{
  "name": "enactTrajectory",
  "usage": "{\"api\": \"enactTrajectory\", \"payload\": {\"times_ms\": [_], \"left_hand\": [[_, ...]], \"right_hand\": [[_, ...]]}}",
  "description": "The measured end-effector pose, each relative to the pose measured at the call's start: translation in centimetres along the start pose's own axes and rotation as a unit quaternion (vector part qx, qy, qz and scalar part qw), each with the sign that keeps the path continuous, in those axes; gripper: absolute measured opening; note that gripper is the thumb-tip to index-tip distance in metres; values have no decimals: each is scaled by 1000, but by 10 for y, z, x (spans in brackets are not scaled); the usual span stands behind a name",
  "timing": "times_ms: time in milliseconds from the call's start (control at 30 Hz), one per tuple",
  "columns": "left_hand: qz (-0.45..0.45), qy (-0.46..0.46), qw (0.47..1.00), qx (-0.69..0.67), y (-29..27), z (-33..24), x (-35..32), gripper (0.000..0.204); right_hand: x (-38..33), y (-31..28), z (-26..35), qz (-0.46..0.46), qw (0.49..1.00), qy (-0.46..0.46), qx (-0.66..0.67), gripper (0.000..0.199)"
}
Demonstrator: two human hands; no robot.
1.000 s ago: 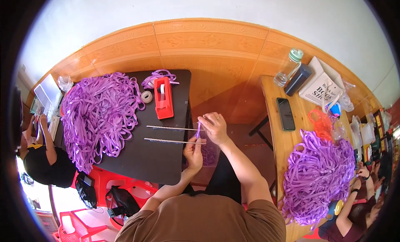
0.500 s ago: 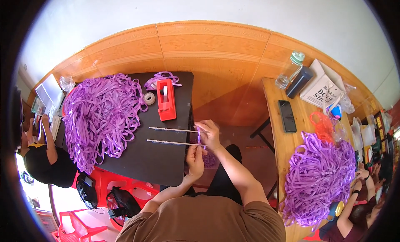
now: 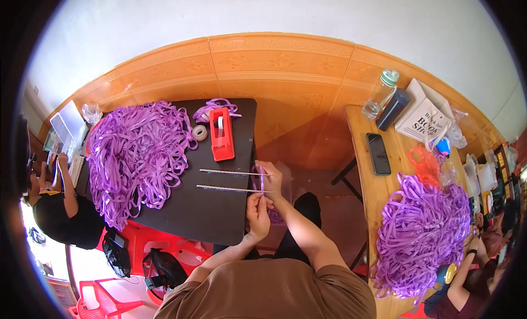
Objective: Wrap purple ribbon strips around parallel metal rods to assemble decorations.
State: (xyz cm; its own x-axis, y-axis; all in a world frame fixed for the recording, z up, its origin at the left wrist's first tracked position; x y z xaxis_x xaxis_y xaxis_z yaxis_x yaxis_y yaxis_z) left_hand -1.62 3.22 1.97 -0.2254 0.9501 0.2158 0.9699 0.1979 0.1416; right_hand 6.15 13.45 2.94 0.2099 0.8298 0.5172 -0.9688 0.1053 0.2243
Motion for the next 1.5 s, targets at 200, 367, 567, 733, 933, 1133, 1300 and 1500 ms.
{"api": "enactTrajectory", "payload": {"times_ms": [200, 367, 567, 733, 933, 1133, 1300, 1500], "left_hand": [[42, -12, 999, 30, -3, 12, -6, 12], [55, -37, 997, 45, -9, 22, -13, 10], [75, -134, 988, 24, -14, 32, -33, 9], [115, -173, 977, 43, -27, 29, -51, 13], [190, -291, 935, -70, -36, 34, -67, 20], [207, -225, 951, -48, -36, 33, -60, 22], [218, -288, 932, -31, -42, 41, -71, 22], [274, -346, 887, -138, -53, 35, -96, 24]], "right_hand": [[-57, -28, -46, 67, 993, 69, -65, 11], [-113, -38, -32, 146, 986, 13, -80, 11], [-189, -59, -40, 183, 956, 208, -97, 18], [-223, -68, -31, 128, 918, 374, 35, 19], [-238, -60, -25, 272, 885, 378, 11, 22], [-257, -54, -8, 207, 797, 551, 130, 23], [-266, -58, -12, 181, 779, 582, 144, 23], [-264, -60, -36, 79, 757, 593, 263, 27]]}}
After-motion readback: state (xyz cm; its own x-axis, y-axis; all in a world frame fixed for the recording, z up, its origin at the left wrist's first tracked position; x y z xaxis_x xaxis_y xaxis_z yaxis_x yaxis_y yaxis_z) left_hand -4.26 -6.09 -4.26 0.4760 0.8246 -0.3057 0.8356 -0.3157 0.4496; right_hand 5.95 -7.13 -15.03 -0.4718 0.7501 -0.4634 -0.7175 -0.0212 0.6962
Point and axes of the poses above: each hand's wrist, its own x-axis towards the middle knuckle, its own y-axis out of the palm, z = x × y, the point moved 6 cm from there along x, towards the middle knuckle, and after that the axes turned 11 degrees about x, right-handed, at the moved point
